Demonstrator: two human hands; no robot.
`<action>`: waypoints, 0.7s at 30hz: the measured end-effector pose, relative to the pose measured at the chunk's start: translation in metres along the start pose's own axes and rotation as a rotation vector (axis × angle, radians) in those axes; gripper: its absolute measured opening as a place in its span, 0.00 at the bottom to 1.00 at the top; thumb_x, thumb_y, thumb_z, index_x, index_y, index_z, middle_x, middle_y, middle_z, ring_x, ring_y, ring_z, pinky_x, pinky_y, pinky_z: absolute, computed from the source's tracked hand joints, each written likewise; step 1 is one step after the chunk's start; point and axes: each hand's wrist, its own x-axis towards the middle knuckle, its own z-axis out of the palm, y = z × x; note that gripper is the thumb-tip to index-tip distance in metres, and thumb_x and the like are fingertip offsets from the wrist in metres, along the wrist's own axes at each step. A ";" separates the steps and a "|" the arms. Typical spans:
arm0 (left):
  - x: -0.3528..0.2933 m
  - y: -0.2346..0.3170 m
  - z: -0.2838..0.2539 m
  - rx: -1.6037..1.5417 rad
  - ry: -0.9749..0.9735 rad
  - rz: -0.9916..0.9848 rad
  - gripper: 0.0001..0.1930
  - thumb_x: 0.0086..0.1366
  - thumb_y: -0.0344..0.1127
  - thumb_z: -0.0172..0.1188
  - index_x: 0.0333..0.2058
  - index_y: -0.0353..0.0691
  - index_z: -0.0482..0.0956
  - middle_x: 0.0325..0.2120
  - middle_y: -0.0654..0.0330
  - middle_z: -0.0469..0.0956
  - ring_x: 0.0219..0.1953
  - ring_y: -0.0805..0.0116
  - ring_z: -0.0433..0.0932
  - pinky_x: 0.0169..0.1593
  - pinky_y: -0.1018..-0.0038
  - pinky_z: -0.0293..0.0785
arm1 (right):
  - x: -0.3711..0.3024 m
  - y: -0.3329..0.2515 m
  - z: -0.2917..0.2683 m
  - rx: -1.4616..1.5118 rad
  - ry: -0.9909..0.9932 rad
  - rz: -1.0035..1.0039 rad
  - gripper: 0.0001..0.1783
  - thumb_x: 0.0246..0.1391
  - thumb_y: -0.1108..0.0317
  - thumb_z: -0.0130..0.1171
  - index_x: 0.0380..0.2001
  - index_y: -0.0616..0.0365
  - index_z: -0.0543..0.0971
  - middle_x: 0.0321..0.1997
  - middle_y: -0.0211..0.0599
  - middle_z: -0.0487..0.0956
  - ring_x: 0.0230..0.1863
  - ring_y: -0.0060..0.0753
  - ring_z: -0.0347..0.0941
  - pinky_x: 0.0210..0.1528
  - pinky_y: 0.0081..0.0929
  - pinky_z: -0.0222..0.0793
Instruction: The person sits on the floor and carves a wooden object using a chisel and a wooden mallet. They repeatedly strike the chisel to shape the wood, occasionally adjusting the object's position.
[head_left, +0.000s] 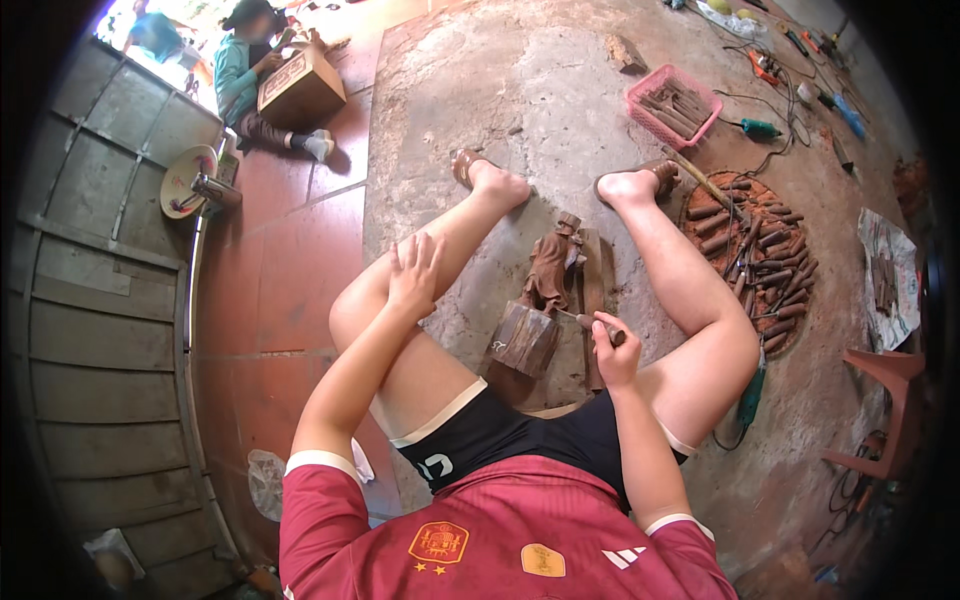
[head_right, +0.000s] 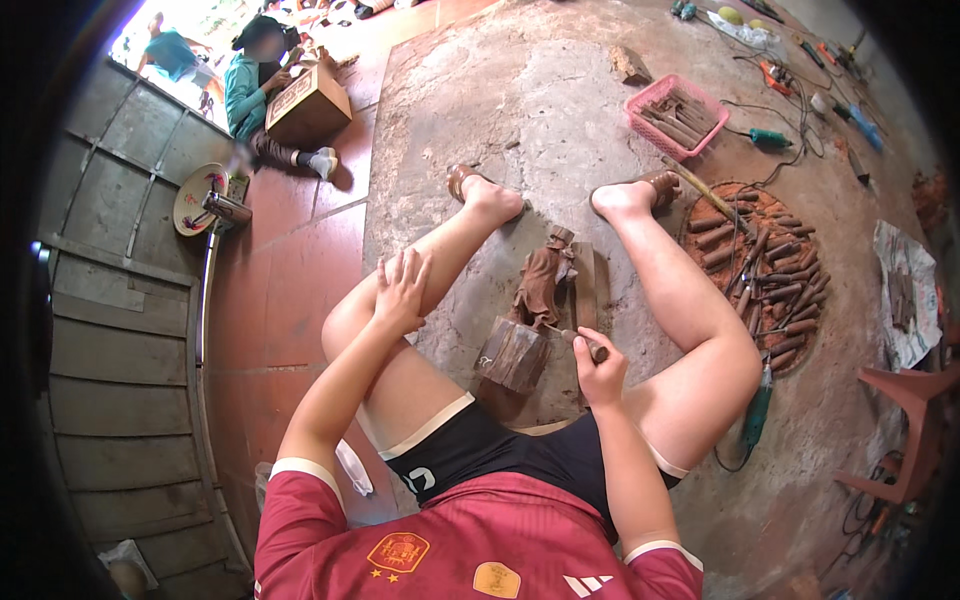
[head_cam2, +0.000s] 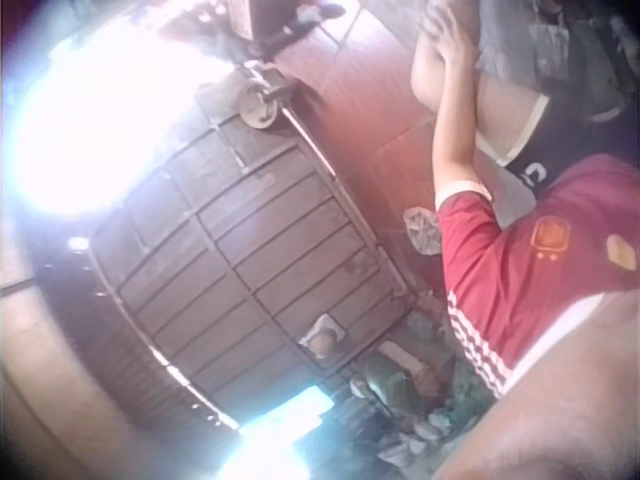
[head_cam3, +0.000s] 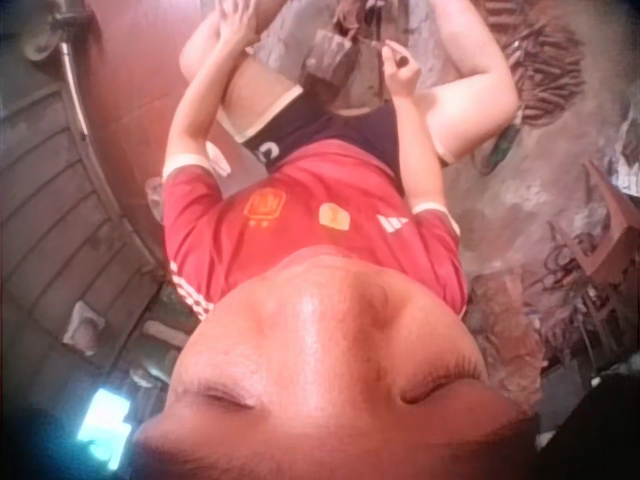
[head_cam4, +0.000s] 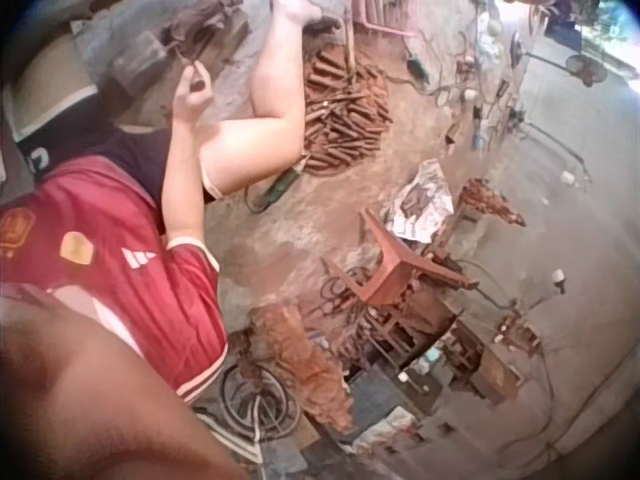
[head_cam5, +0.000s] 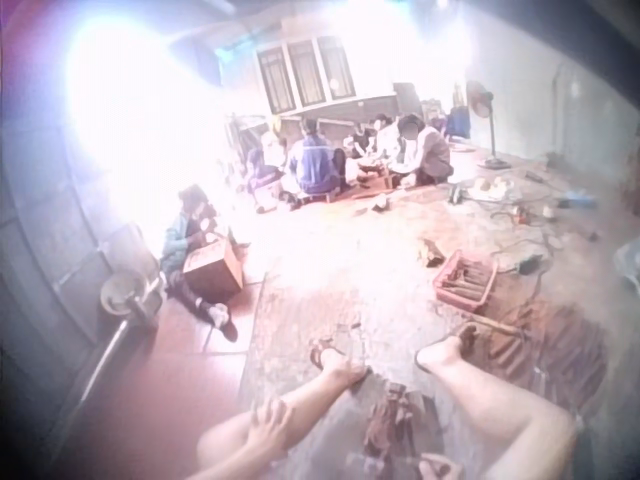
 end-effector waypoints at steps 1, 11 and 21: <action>0.001 0.000 0.002 -0.007 0.027 0.048 0.60 0.41 0.51 0.74 0.68 0.45 0.44 0.67 0.47 0.48 0.70 0.49 0.44 0.67 0.41 0.38 | 0.001 0.001 0.001 -0.005 -0.002 -0.026 0.13 0.54 0.66 0.61 0.39 0.63 0.82 0.32 0.39 0.82 0.33 0.25 0.76 0.36 0.22 0.70; 0.034 -0.013 -0.001 -0.379 0.239 0.076 0.38 0.56 0.48 0.63 0.60 0.35 0.62 0.63 0.47 0.59 0.66 0.45 0.54 0.67 0.48 0.50 | 0.001 -0.003 0.002 0.018 -0.026 0.044 0.13 0.53 0.66 0.62 0.39 0.63 0.82 0.32 0.41 0.83 0.35 0.27 0.78 0.40 0.24 0.72; 0.038 0.011 -0.020 -0.351 0.053 0.244 0.39 0.62 0.53 0.57 0.64 0.36 0.56 0.65 0.44 0.55 0.68 0.50 0.52 0.69 0.53 0.48 | 0.002 -0.005 -0.001 0.005 -0.049 0.070 0.14 0.53 0.65 0.61 0.39 0.64 0.82 0.34 0.41 0.83 0.35 0.27 0.78 0.40 0.24 0.72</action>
